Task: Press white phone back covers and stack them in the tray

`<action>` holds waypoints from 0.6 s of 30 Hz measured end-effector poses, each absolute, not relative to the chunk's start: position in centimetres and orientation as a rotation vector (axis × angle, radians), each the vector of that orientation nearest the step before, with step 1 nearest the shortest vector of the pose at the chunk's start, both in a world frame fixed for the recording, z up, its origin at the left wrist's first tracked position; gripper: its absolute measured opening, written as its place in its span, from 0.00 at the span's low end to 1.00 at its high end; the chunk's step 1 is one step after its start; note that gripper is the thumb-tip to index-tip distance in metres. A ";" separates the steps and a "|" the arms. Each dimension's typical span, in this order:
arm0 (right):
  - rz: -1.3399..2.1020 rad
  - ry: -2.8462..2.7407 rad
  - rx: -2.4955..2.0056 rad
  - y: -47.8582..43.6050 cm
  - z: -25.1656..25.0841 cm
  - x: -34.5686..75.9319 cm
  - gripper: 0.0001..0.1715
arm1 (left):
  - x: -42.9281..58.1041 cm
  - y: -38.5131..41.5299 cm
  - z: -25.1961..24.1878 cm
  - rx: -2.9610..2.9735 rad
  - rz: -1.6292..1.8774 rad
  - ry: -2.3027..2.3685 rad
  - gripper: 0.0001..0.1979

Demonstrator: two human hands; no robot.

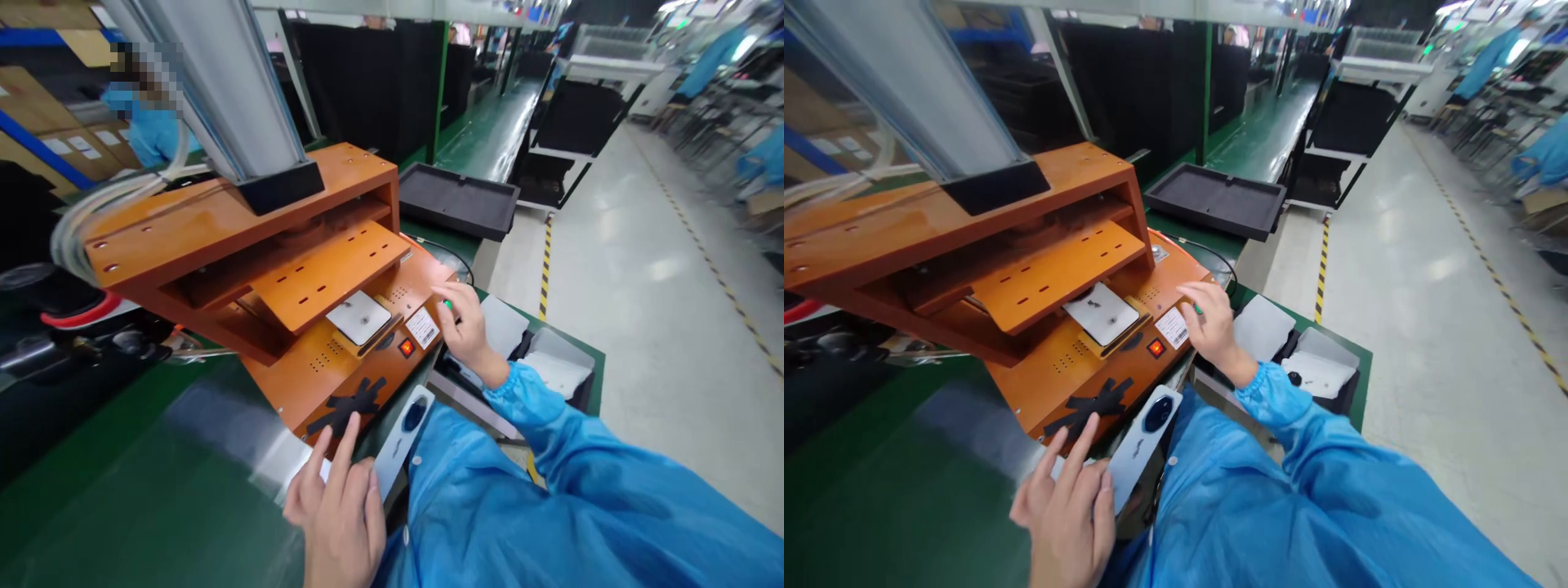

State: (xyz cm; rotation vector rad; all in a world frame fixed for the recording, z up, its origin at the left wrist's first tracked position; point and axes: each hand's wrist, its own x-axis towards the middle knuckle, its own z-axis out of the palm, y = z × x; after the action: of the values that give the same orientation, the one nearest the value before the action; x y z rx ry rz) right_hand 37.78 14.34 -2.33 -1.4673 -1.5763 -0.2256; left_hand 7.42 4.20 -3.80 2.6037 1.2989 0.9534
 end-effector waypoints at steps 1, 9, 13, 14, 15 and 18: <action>-0.260 -1.455 -1.537 13.3 -3.6 38.9 0.21 | 7.3 4.4 -4.2 2.622 0.980 1.314 0.05; -0.266 -1.614 -1.718 9.8 -9.5 42.6 0.32 | 6.9 5.8 -7.2 2.659 0.999 1.326 0.05; -0.209 -1.695 -1.735 11.2 -8.9 42.1 0.35 | 7.5 5.6 -6.5 2.617 0.993 1.381 0.05; -0.195 -1.689 -1.731 11.3 -8.7 42.0 0.34 | 7.5 5.5 -6.2 2.624 0.985 1.379 0.05; -0.178 -1.672 -1.720 11.1 -8.5 42.0 0.33 | 7.5 5.3 -5.9 2.631 0.982 1.376 0.05; -0.040 -1.608 -1.650 8.3 -8.4 41.4 0.29 | 7.8 4.0 -5.4 2.602 1.067 1.316 0.04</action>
State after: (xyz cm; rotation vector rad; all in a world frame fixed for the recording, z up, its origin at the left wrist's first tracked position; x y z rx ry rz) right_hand 41.41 8.28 -8.39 -1.6505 -1.6081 -0.0402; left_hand 7.78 3.96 -5.39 2.6018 1.3162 1.0670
